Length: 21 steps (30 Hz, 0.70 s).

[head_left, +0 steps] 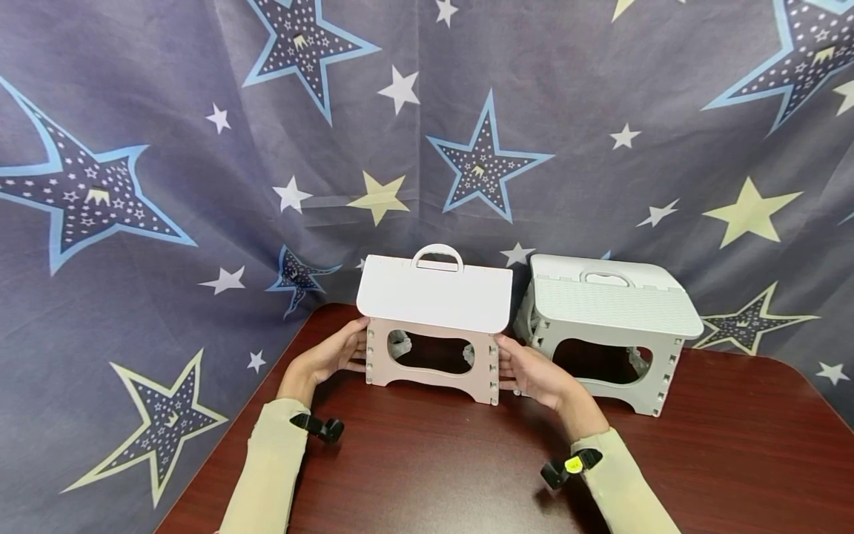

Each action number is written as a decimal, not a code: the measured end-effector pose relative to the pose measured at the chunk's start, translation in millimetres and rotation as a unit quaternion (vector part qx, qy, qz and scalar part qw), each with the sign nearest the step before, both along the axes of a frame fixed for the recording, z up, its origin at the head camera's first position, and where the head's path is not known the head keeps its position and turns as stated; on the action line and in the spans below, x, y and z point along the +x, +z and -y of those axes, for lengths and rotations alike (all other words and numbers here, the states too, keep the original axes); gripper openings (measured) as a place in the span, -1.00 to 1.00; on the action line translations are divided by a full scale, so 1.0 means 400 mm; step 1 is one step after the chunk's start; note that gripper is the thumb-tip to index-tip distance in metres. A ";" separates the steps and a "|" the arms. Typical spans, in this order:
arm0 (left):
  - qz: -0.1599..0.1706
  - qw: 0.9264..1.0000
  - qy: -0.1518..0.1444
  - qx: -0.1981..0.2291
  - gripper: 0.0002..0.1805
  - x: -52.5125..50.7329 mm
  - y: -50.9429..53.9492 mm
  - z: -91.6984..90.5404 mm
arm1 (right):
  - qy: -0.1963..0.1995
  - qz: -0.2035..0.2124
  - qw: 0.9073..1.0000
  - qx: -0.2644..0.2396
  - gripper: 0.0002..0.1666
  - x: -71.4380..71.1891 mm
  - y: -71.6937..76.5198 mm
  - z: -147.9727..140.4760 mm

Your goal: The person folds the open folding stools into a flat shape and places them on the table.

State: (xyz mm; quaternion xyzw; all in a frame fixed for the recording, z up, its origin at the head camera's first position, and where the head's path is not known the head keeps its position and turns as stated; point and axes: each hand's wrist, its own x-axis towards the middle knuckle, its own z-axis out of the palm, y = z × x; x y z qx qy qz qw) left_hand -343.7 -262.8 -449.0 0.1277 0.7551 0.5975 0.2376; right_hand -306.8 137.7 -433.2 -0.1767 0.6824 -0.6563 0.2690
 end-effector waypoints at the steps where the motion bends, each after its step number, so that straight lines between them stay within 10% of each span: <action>1: -0.001 1.000 -0.001 0.000 -0.06 0.000 0.000 0.000 | 0.000 0.000 1.000 0.000 -0.10 0.000 0.000 0.000; 21: 0.001 1.000 0.003 0.002 -0.07 0.002 -0.001 0.000 | 0.005 0.005 1.000 -0.006 -0.12 -0.002 -0.002 0.001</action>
